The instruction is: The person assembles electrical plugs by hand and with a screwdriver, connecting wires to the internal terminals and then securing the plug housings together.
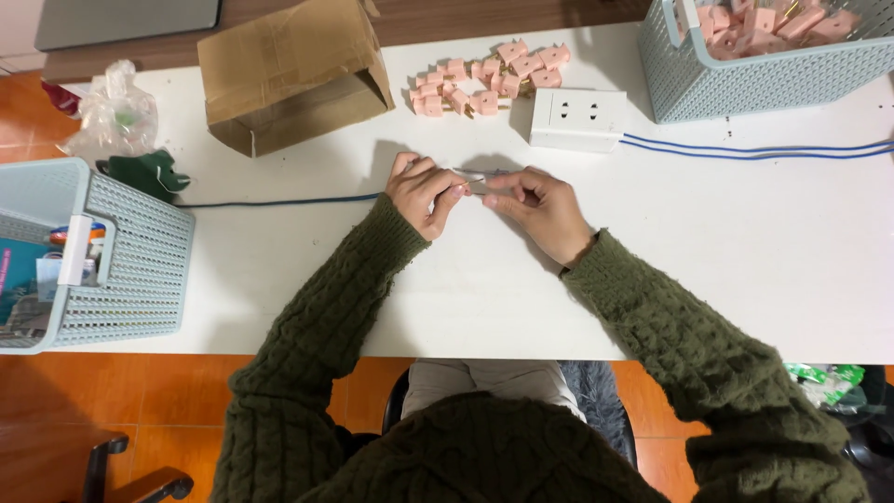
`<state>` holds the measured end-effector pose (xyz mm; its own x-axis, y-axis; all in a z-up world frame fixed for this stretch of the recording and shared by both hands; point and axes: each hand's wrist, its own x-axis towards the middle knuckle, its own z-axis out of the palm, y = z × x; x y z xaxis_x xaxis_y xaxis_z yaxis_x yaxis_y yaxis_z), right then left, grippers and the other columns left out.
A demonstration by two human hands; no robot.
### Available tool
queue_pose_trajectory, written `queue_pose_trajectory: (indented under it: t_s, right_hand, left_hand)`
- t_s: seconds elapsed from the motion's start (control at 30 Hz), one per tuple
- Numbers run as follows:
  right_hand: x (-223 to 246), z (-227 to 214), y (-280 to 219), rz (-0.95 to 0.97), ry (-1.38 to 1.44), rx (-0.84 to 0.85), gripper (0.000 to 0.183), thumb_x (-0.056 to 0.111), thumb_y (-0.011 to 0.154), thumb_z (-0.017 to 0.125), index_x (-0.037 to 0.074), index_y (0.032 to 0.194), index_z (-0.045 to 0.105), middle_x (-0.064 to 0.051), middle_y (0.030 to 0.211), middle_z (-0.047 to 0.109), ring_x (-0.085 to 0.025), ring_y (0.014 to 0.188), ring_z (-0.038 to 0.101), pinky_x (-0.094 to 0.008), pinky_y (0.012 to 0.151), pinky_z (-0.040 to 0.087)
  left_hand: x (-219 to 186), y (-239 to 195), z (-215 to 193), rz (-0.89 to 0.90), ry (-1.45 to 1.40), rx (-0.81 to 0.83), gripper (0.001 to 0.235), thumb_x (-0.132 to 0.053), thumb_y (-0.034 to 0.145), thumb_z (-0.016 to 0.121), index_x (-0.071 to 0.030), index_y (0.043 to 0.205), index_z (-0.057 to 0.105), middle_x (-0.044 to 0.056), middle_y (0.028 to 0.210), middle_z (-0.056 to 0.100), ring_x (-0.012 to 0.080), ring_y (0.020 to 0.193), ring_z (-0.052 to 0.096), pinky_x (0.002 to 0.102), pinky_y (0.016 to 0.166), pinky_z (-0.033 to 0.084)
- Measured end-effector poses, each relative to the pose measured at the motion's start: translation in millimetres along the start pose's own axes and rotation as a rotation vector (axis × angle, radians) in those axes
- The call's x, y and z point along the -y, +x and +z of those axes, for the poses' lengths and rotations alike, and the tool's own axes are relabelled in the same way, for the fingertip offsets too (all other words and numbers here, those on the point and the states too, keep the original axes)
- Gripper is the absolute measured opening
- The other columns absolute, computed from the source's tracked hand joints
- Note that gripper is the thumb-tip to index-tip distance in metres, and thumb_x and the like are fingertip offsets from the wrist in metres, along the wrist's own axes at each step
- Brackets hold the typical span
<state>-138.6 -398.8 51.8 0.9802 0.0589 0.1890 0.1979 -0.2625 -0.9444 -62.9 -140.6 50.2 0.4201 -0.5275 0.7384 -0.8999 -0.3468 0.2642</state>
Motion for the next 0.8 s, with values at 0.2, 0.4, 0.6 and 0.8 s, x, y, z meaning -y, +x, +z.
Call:
queue_pose_trajectory:
  t_s: [0.2, 0.4, 0.6, 0.8]
  right_hand:
    - [6.9, -29.9, 10.1, -0.319, -0.72, -0.025, 0.045, 0.041, 0.106, 0.088, 0.003, 0.131, 0.083, -0.012, 0.113, 0.058, -0.029, 0.103, 0.056, -0.043, 0.094, 0.049]
    - [-15.2, -25.9, 19.6, -0.259, -0.83, -0.024, 0.023, 0.031, 0.109, 0.085, 0.011, 0.121, 0.086, -0.009, 0.119, 0.065, -0.028, 0.113, 0.062, -0.042, 0.098, 0.049]
    - [-16.3, -40.7, 17.6, -0.262, -0.64, -0.125, 0.021, 0.027, 0.113, 0.084, 0.007, 0.118, 0.084, -0.012, 0.109, 0.07, -0.034, 0.11, 0.07, -0.042, 0.094, 0.057]
    - [12.5, -40.7, 16.3, -0.259, -0.532, -0.205, 0.025, 0.03, 0.117, 0.081, 0.005, 0.12, 0.083, -0.014, 0.105, 0.075, -0.033, 0.103, 0.074, -0.043, 0.089, 0.061]
  left_hand:
    - [36.5, -15.5, -24.8, -0.08, 0.206, 0.142, 0.016, -0.027, 0.106, 0.072, -0.026, 0.09, 0.071, -0.004, 0.067, 0.055, 0.0218, 0.081, 0.068, 0.043, 0.1, 0.044]
    - [48.3, 10.6, -23.8, -0.24, 0.391, 0.126, 0.03, -0.02, 0.116, 0.061, -0.011, 0.141, 0.074, 0.009, 0.114, 0.067, 0.0316, 0.109, 0.068, 0.045, 0.092, 0.046]
    - [79.6, 24.4, -2.6, -0.142, 0.526, 0.189, 0.032, -0.03, 0.117, 0.066, -0.016, 0.143, 0.078, 0.005, 0.129, 0.057, 0.0282, 0.122, 0.056, 0.043, 0.089, 0.039]
    - [108.7, 4.3, 11.1, -0.151, 0.492, 0.171, 0.016, -0.021, 0.105, 0.084, -0.021, 0.117, 0.074, 0.002, 0.125, 0.062, 0.0279, 0.13, 0.057, 0.045, 0.096, 0.041]
